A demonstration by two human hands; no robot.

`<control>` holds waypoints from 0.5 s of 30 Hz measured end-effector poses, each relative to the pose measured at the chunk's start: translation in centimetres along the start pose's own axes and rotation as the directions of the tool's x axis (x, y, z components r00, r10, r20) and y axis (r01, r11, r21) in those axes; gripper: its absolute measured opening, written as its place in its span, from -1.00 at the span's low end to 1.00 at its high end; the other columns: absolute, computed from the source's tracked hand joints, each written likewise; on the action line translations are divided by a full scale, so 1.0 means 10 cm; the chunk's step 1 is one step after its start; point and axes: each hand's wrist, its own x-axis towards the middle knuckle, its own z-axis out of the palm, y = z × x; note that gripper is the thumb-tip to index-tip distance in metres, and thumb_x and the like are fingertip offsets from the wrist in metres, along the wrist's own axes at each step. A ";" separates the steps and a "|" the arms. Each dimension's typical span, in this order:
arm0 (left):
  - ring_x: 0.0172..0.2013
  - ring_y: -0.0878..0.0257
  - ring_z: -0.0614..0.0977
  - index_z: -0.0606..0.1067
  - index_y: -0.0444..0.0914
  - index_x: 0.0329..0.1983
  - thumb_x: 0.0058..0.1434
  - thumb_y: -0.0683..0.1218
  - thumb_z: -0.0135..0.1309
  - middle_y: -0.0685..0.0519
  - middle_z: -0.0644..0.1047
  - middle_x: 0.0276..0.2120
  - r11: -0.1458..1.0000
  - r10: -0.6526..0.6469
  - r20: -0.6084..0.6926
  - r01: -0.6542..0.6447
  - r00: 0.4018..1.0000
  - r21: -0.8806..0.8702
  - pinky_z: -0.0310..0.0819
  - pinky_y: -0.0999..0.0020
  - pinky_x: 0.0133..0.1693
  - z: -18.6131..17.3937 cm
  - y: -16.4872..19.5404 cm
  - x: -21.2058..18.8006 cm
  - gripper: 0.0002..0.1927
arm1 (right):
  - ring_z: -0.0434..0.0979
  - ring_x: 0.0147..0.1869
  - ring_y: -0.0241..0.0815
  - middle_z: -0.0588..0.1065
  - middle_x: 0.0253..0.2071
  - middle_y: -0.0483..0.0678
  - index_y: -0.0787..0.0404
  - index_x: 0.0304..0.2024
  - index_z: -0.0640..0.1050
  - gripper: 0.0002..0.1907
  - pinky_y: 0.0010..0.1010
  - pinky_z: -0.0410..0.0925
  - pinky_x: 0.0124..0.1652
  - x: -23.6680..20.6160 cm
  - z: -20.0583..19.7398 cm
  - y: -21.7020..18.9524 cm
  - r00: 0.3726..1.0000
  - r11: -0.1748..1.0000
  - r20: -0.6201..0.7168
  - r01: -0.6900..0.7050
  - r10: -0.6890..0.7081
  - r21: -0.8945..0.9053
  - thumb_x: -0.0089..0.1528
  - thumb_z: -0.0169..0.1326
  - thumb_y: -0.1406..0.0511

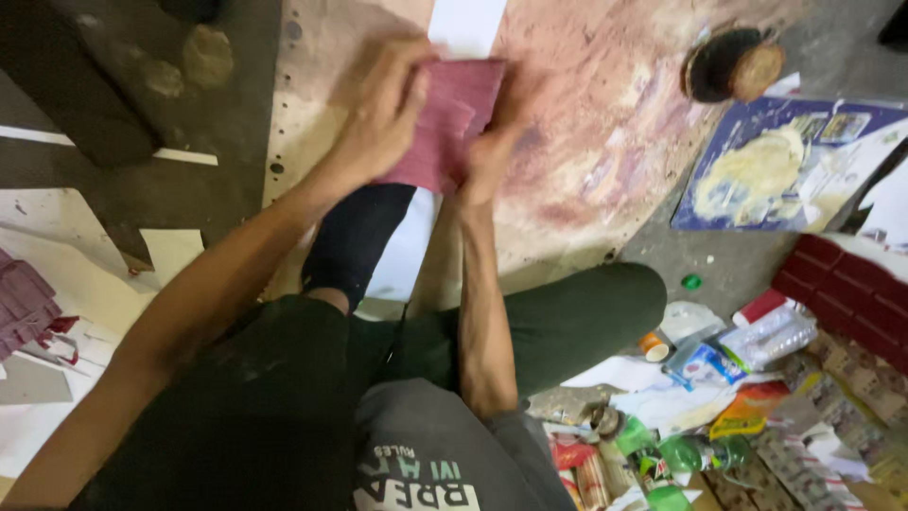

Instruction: The person wraps small red rectangular items with white paper while sitting on the floor. They fold the paper around each item, smooth the edges, and place the wrapped packages aside.

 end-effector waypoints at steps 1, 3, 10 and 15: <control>0.25 0.00 0.51 0.34 -0.26 0.34 0.65 -0.02 -0.28 -0.13 0.44 0.17 0.997 0.046 -0.007 -0.045 0.999 0.055 0.37 0.12 0.32 0.00 0.03 0.00 -0.65 | -0.30 0.72 0.05 -0.24 0.67 0.03 0.00 0.59 -0.35 0.09 0.05 -0.25 0.59 -0.01 0.03 0.00 0.996 0.988 0.078 0.050 -0.039 -0.143 0.36 -0.04 -0.23; 0.26 -0.04 0.48 0.39 -0.27 0.31 0.66 -0.05 -0.24 -0.16 0.41 0.19 0.992 0.089 -0.006 -0.088 0.996 0.092 0.37 0.10 0.31 -0.02 0.12 -0.02 -0.68 | -0.32 0.72 -0.05 -0.24 0.66 -0.04 0.03 0.61 -0.30 0.03 -0.09 -0.31 0.58 -0.10 0.07 -0.07 0.986 0.892 0.111 0.158 -0.122 -0.424 0.39 -0.14 -0.26; 0.29 -0.06 0.46 0.44 -0.24 0.28 0.60 -0.11 -0.08 -0.17 0.40 0.21 0.986 0.109 -0.063 -0.100 0.992 0.131 0.38 0.14 0.34 -0.05 0.28 0.00 -0.74 | -0.13 0.72 0.22 -0.10 0.66 0.20 0.21 0.61 -0.18 0.09 0.02 -0.19 0.66 -0.09 0.10 -0.06 0.998 0.843 -0.055 -0.054 0.029 -0.535 0.36 -0.09 -0.27; 0.29 0.04 0.49 0.24 -0.28 0.43 0.61 -0.11 -0.08 -0.09 0.43 0.24 0.996 0.081 -0.037 -0.082 0.996 -0.023 0.32 0.15 0.38 -0.01 0.11 -0.01 -0.61 | -0.23 0.70 -0.01 -0.13 0.66 0.12 0.11 0.61 -0.28 0.14 -0.17 -0.29 0.61 -0.16 -0.02 -0.06 0.997 0.975 0.075 0.014 0.002 -0.221 0.33 -0.03 -0.28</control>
